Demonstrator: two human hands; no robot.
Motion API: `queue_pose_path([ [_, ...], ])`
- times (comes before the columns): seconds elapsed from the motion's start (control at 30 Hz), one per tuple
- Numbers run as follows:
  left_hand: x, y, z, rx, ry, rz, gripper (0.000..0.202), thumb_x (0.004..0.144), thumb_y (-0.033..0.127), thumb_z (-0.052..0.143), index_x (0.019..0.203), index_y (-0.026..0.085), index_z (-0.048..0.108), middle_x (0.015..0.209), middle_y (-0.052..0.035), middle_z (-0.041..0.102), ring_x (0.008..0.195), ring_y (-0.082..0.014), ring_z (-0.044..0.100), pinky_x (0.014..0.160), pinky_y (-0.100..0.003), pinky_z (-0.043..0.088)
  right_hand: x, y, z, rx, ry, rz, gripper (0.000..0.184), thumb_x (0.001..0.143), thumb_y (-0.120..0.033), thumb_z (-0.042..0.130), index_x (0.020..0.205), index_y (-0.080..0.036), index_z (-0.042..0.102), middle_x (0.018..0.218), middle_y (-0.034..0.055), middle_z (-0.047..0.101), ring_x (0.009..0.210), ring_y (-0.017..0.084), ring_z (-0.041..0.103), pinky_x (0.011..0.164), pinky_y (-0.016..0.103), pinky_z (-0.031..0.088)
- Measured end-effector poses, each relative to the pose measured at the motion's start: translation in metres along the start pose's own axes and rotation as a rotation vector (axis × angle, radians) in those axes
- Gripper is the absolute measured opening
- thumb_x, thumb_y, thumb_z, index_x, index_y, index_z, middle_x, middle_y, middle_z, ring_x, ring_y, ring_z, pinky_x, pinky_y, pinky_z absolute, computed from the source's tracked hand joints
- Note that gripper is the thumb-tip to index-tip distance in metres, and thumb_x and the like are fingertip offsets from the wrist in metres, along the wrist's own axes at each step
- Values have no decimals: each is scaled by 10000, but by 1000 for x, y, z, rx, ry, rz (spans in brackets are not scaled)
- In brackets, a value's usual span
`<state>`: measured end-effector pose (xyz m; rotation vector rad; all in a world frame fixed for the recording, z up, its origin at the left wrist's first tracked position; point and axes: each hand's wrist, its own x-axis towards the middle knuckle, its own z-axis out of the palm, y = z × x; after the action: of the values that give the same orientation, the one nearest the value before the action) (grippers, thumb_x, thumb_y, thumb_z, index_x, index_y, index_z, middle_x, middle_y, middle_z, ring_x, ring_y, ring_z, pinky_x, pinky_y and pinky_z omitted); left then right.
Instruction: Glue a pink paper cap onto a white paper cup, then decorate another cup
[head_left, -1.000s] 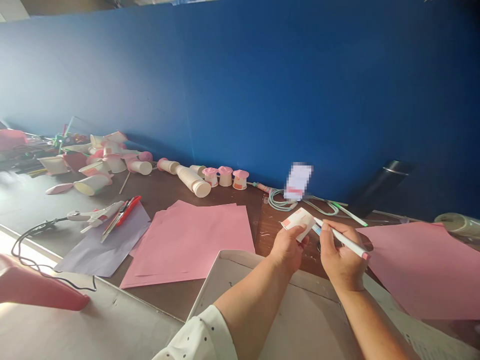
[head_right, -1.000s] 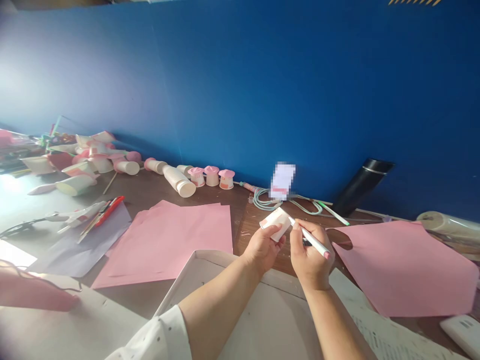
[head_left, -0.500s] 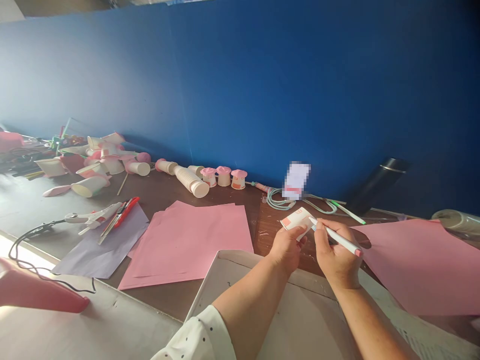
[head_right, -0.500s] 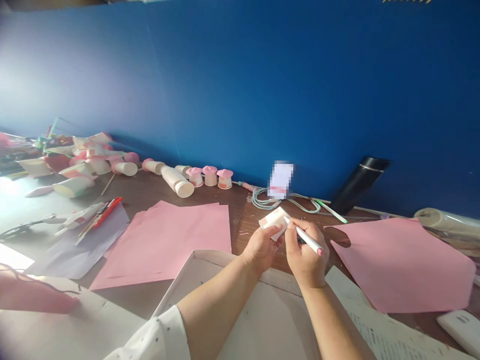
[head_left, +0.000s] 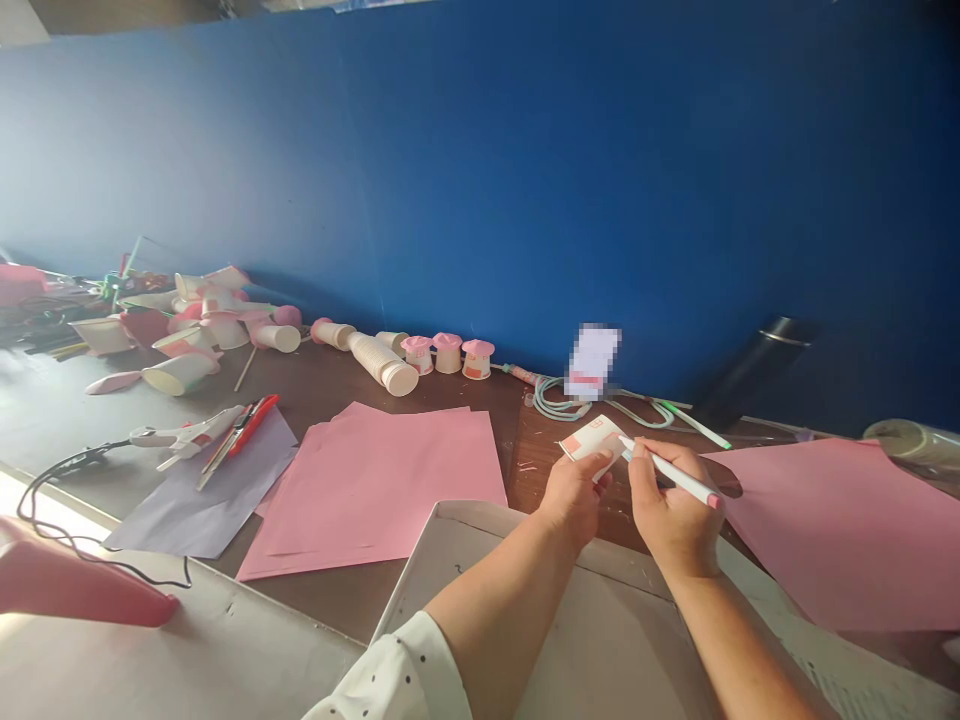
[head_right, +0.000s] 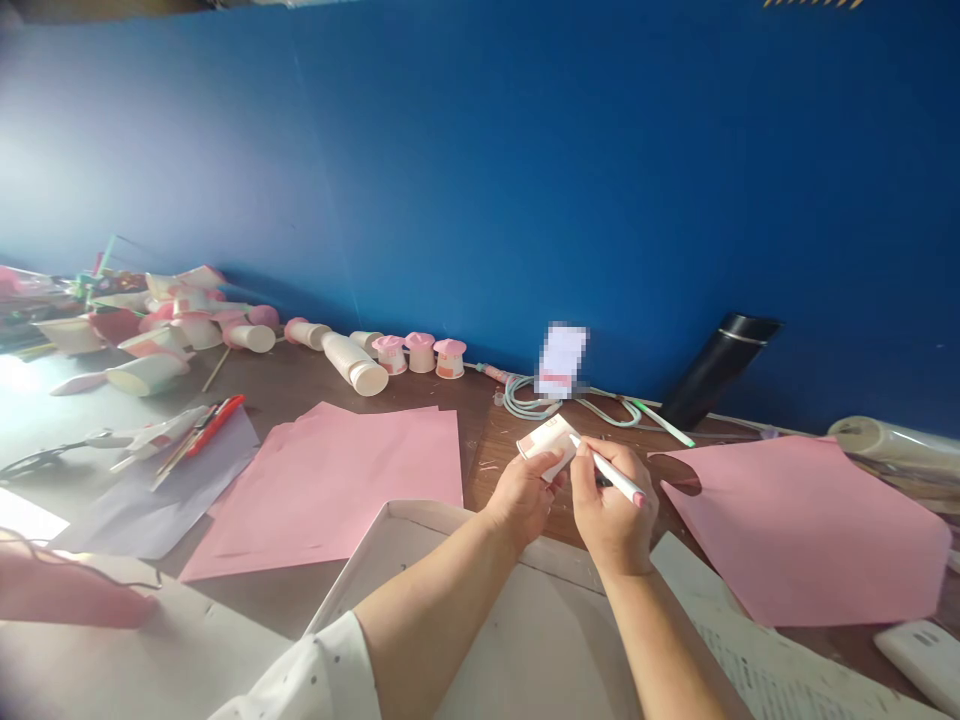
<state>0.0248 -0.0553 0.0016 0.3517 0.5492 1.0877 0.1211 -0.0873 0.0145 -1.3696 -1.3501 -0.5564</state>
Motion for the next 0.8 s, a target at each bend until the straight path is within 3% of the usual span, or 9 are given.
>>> queue_pose_path([
  [0.8, -3, 7, 3, -77, 45, -65, 337, 640, 163, 794, 970, 185, 729, 1120, -80, 741, 1076, -220, 657, 873, -298, 476, -1, 1, -1, 6, -30, 28, 258, 944, -385, 585, 905, -164, 710, 850, 121, 762, 781, 238, 718, 712, 345, 561],
])
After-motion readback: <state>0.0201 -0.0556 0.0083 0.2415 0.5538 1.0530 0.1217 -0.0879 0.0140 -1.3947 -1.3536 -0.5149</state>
